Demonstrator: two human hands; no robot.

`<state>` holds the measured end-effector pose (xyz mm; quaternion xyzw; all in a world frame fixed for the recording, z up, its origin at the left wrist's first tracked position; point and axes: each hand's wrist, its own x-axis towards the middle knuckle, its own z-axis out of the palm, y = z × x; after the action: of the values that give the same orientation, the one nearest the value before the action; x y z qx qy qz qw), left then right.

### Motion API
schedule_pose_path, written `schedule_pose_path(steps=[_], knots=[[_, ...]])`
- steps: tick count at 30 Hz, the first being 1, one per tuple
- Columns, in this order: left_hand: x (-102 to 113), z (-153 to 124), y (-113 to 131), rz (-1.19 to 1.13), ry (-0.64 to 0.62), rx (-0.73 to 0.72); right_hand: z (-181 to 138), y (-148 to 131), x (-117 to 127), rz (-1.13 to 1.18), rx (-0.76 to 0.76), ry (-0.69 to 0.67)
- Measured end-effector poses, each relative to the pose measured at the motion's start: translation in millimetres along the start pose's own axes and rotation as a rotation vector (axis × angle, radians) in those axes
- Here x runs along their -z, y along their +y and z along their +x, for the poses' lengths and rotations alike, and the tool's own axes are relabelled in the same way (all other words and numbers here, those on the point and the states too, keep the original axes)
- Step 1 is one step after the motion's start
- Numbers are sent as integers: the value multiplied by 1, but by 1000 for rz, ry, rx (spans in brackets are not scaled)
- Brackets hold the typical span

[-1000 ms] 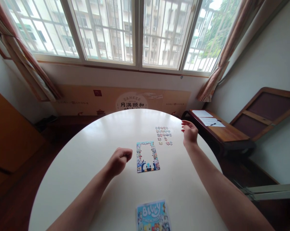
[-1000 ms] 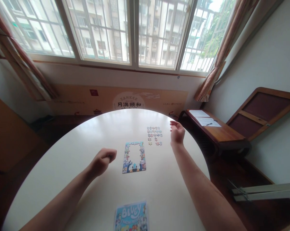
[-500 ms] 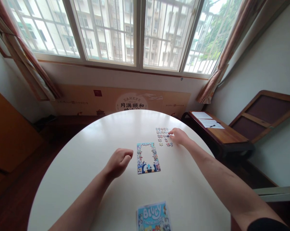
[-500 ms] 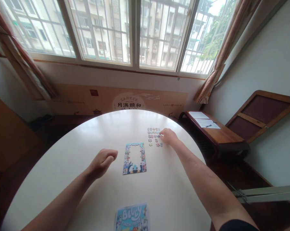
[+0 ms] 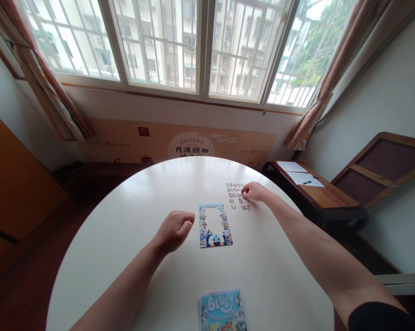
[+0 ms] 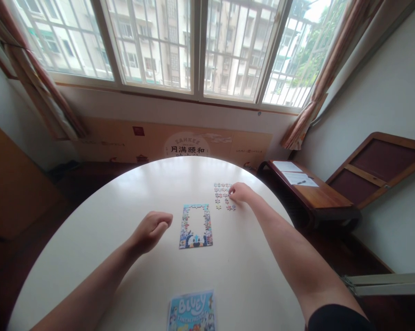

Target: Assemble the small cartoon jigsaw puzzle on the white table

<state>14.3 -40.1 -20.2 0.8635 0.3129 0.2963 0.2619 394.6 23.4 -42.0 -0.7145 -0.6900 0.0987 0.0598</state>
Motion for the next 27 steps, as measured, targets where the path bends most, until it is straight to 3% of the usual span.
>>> schedule_pose_path(steps=[17,22,27], knots=[[-1,-2,2,15,23,-3,6,-12,23,34,-48,-81],[-2,-2,3,13,22,1,7,-14,30,152,-39,-89],[-3,-2,3,25,5,1,-23,-21,43,371,49,-96]])
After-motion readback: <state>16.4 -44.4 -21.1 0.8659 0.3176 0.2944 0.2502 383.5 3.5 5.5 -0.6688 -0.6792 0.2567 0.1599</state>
